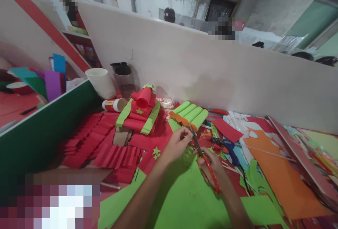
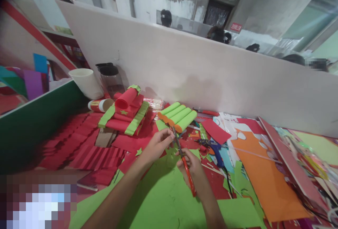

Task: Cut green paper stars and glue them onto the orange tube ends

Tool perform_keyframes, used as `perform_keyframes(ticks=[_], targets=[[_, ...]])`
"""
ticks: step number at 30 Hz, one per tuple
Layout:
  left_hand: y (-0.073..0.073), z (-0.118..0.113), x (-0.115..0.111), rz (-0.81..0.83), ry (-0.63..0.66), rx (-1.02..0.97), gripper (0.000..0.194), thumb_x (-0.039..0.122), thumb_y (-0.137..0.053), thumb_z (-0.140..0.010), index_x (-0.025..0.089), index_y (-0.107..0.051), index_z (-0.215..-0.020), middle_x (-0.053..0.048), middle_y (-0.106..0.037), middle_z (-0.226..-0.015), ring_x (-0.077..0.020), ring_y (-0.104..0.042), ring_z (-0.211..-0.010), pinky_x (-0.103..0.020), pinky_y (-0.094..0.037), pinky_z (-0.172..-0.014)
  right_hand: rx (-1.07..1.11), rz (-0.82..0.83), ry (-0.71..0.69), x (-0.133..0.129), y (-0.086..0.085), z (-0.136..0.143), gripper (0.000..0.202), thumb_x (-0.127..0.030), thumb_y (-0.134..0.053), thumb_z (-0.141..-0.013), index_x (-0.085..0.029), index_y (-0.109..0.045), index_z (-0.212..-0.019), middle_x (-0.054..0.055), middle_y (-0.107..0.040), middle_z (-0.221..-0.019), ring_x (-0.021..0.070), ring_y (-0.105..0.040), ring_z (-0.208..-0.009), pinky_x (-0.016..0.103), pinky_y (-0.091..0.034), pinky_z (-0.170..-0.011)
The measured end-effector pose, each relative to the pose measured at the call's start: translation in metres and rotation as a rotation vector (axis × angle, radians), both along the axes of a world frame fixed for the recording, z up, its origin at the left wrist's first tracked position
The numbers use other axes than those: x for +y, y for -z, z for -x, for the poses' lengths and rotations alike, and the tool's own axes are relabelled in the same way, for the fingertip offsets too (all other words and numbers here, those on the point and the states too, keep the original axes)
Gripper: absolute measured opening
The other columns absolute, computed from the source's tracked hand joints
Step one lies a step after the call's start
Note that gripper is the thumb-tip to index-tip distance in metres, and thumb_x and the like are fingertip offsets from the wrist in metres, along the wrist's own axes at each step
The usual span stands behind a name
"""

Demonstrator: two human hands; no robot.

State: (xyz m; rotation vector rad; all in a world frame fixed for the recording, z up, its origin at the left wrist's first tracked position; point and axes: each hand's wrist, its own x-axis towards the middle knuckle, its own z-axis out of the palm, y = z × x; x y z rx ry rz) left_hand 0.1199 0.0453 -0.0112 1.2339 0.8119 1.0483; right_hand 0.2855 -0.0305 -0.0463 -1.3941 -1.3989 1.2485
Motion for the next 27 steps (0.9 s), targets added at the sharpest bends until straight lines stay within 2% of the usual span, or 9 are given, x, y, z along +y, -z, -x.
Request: perform_keyframes(ticks=[5,10,27], targets=[[-0.0011,0.0013,-0.0006,-0.041,0.013,0.03,0.021,0.036,-0.057,-0.086,0.018,-0.052,-0.075,0.003,-0.048,-0.066,-0.0111,-0.043,-0.06,-0.024,-0.034,-0.059,0.028,-0.006,0.001,-0.0018,-0.0011,0.002,0.064,-0.076,-0.057,-0.079,-0.019,-0.057,-0.109,-0.008,-0.039,-0.058,0.0055,-0.029,-0.037,0.019,-0.021,-0.035],[-0.0015,0.002,-0.0011,-0.033,0.033,0.035,0.021,0.035,-0.059,-0.084,0.018,-0.05,-0.075,0.003,-0.046,-0.068,-0.0111,-0.042,-0.062,-0.024,-0.033,-0.058,0.041,-0.001,-0.008,-0.0035,-0.0035,0.0036,0.064,-0.077,-0.055,-0.08,-0.019,-0.056,-0.109,-0.01,-0.035,-0.056,0.0056,-0.028,-0.038,0.018,-0.022,-0.034],[0.0028,0.0006,0.0011,-0.067,0.0,0.041,0.02,0.035,-0.058,-0.085,0.018,-0.053,-0.076,0.002,-0.05,-0.071,-0.0121,-0.047,-0.064,-0.024,-0.037,-0.06,0.062,0.021,-0.014,-0.0038,-0.0063,0.0053,0.068,-0.08,-0.054,-0.079,-0.019,-0.053,-0.11,-0.01,-0.036,-0.056,0.0045,-0.027,-0.036,0.017,-0.024,-0.033]])
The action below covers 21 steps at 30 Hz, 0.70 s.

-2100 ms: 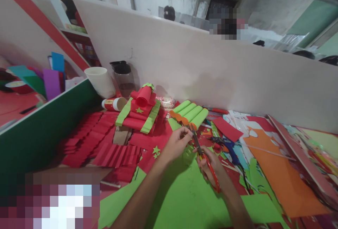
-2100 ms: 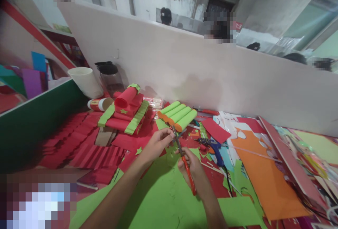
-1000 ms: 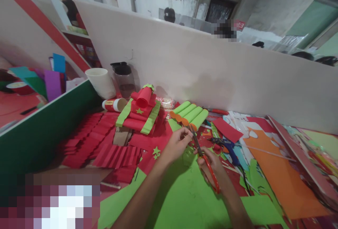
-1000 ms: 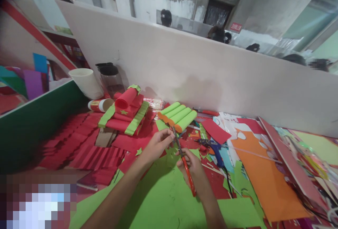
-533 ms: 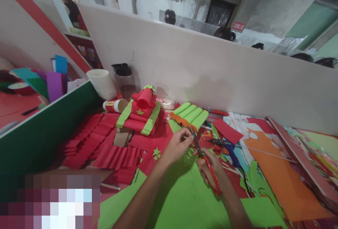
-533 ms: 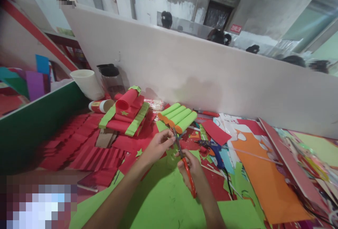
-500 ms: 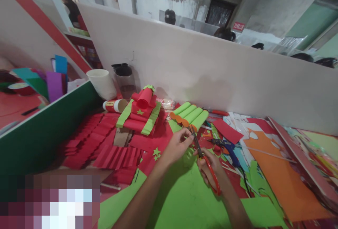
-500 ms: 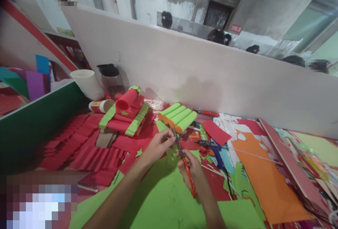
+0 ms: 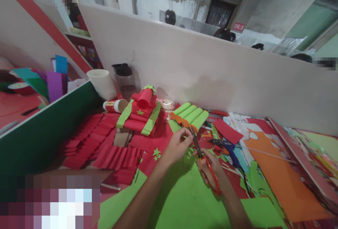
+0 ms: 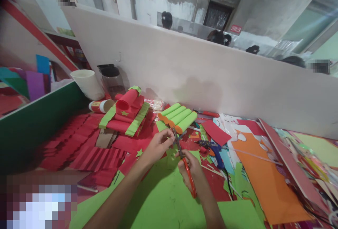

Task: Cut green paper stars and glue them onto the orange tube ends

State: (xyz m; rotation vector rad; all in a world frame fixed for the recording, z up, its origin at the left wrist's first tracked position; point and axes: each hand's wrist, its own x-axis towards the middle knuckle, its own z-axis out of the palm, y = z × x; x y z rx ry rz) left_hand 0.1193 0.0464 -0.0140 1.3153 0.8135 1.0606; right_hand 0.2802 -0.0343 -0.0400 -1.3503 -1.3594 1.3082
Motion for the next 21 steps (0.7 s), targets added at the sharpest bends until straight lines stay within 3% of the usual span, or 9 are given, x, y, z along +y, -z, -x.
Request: perform_keyframes(ticks=[11,21], targets=[[-0.0062,0.0009,-0.0028,0.036,-0.003,-0.015,0.02,0.035,-0.061,-0.082,0.018,-0.054,-0.073,0.002,-0.05,-0.069,-0.0115,-0.045,-0.062,-0.023,-0.036,-0.06,0.012,0.001,-0.008,-0.0006,0.002,-0.0005,0.076,-0.086,-0.052,-0.074,-0.02,-0.052,-0.11,-0.01,-0.036,-0.056,0.0052,-0.029,-0.035,0.018,-0.027,-0.032],[-0.0037,-0.0003,-0.0023,0.044,0.006,-0.002,0.02,0.035,-0.059,-0.082,0.018,-0.052,-0.073,0.003,-0.048,-0.068,-0.0112,-0.044,-0.061,-0.024,-0.034,-0.058,0.019,0.013,0.022,0.0017,0.0052,-0.0011,0.068,-0.08,-0.058,-0.075,-0.02,-0.055,-0.105,-0.01,-0.038,-0.057,0.0046,-0.029,-0.038,0.017,-0.023,-0.033]])
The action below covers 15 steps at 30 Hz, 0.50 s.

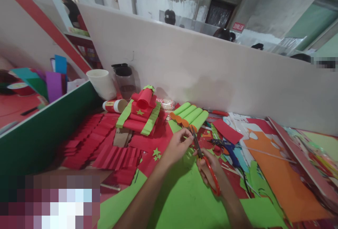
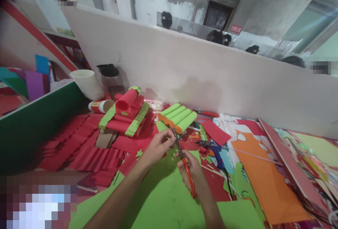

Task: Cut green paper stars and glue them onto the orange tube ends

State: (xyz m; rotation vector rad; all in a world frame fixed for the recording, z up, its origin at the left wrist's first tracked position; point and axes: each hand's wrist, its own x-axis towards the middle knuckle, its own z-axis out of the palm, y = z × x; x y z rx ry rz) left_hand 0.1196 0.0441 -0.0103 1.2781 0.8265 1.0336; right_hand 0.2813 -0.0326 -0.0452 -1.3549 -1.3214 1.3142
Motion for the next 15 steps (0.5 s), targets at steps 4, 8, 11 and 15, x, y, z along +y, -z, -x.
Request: perform_keyframes(ticks=[4,8,11,15], targets=[[0.0004,-0.0004,-0.0001,0.008,0.0,-0.02,0.021,0.035,-0.06,-0.082,0.019,-0.051,-0.073,0.003,-0.048,-0.069,-0.0107,-0.043,-0.06,-0.023,-0.033,-0.057,0.016,0.015,0.005,-0.0009,-0.0012,0.0023,0.065,-0.079,-0.058,-0.076,-0.02,-0.055,-0.102,-0.01,-0.037,-0.056,0.004,-0.026,-0.036,0.017,-0.022,-0.032],[0.0008,-0.0007,0.0003,0.012,0.003,-0.029,0.022,0.036,-0.06,-0.082,0.019,-0.05,-0.073,0.003,-0.048,-0.068,-0.0108,-0.043,-0.06,-0.023,-0.033,-0.057,0.013,0.027,0.009,-0.001,-0.0031,0.0039,0.063,-0.079,-0.058,-0.077,-0.02,-0.055,-0.098,-0.01,-0.038,-0.055,0.004,-0.027,-0.036,0.017,-0.022,-0.033],[0.0002,-0.0007,0.0003,0.006,0.007,-0.025,0.021,0.034,-0.059,-0.083,0.019,-0.049,-0.073,0.003,-0.047,-0.068,-0.0103,-0.042,-0.06,-0.023,-0.033,-0.057,0.01,0.037,0.003,0.0,-0.0009,0.004,0.062,-0.077,-0.059,-0.077,-0.019,-0.056,-0.098,-0.009,-0.039,-0.055,0.0041,-0.029,-0.036,0.016,-0.024,-0.033],[-0.0004,-0.0006,0.0,0.001,0.012,-0.014,0.02,0.033,-0.058,-0.083,0.018,-0.049,-0.074,0.004,-0.046,-0.069,-0.0099,-0.041,-0.06,-0.022,-0.033,-0.057,0.038,0.074,0.028,0.0001,0.0048,0.0047,0.061,-0.076,-0.062,-0.076,-0.02,-0.056,-0.1,-0.009,-0.041,-0.057,0.0042,-0.03,-0.036,0.016,-0.024,-0.032]])
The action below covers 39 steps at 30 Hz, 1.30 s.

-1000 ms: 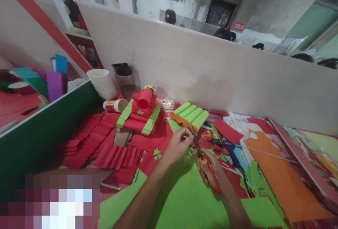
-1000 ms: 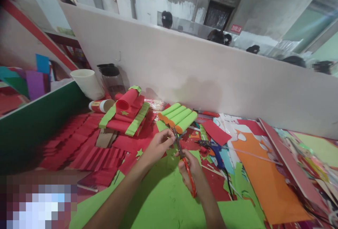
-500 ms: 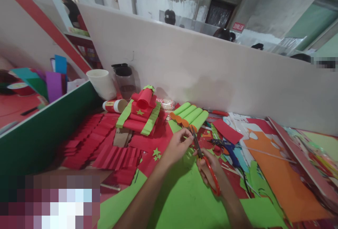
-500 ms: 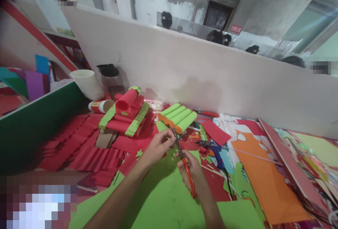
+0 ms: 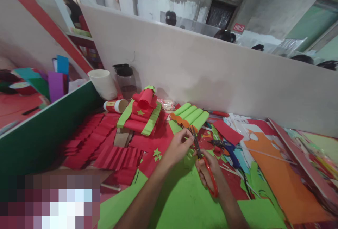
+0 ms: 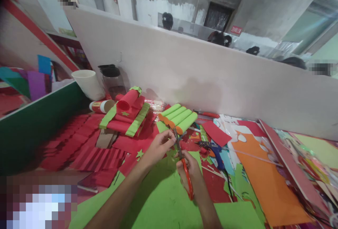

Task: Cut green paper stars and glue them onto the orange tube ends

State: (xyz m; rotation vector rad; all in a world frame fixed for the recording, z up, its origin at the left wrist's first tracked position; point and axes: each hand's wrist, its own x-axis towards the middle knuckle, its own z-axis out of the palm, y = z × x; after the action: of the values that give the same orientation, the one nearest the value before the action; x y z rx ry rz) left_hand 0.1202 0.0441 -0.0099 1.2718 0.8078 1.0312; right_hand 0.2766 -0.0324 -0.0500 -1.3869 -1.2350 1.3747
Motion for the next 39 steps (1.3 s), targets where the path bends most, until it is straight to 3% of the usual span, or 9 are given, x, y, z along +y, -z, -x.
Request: perform_keyframes(ticks=[13,22,29,34,39], targets=[[0.0,0.003,0.001,-0.02,0.002,0.029,0.016,0.03,-0.057,-0.081,0.018,-0.051,-0.073,0.003,-0.049,-0.069,-0.0104,-0.044,-0.062,-0.022,-0.035,-0.059,-0.092,-0.101,-0.01,-0.002,-0.007,0.001,0.052,-0.07,-0.06,-0.082,-0.02,-0.056,-0.095,-0.011,-0.034,-0.05,0.0042,-0.028,-0.035,0.016,-0.023,-0.032],[-0.004,0.003,-0.002,-0.012,0.03,0.072,0.019,0.033,-0.06,-0.082,0.017,-0.054,-0.074,0.002,-0.053,-0.07,-0.0105,-0.046,-0.062,-0.021,-0.036,-0.059,-0.08,-0.038,0.183,0.001,-0.011,0.0,0.059,-0.073,-0.061,-0.078,-0.021,-0.053,-0.106,-0.009,-0.048,-0.054,0.0056,-0.038,-0.031,0.016,-0.035,-0.029],[0.0,0.001,-0.001,-0.012,0.007,0.067,0.019,0.033,-0.059,-0.082,0.017,-0.053,-0.074,0.001,-0.053,-0.071,-0.0111,-0.047,-0.064,-0.022,-0.036,-0.059,-0.059,-0.101,-0.016,0.001,-0.01,-0.007,0.078,-0.087,-0.054,-0.07,-0.021,-0.052,-0.111,-0.008,-0.045,-0.06,0.0046,-0.034,-0.035,0.017,-0.032,-0.031],[0.002,0.003,0.002,0.003,0.016,0.063,0.017,0.032,-0.058,-0.081,0.017,-0.052,-0.074,0.002,-0.05,-0.069,-0.0097,-0.043,-0.06,-0.022,-0.033,-0.055,-0.079,-0.08,-0.09,-0.003,-0.011,-0.007,0.073,-0.085,-0.053,-0.074,-0.021,-0.053,-0.11,-0.008,-0.042,-0.061,0.0051,-0.034,-0.037,0.018,-0.032,-0.033],[0.003,0.006,0.003,-0.026,0.019,0.062,0.014,0.028,-0.058,-0.081,0.017,-0.053,-0.072,0.002,-0.05,-0.069,-0.0099,-0.044,-0.061,-0.022,-0.034,-0.057,-0.101,-0.038,-0.05,-0.005,-0.013,-0.007,0.057,-0.073,-0.056,-0.083,-0.022,-0.054,-0.108,-0.008,-0.042,-0.06,0.0048,-0.032,-0.036,0.017,-0.03,-0.033]])
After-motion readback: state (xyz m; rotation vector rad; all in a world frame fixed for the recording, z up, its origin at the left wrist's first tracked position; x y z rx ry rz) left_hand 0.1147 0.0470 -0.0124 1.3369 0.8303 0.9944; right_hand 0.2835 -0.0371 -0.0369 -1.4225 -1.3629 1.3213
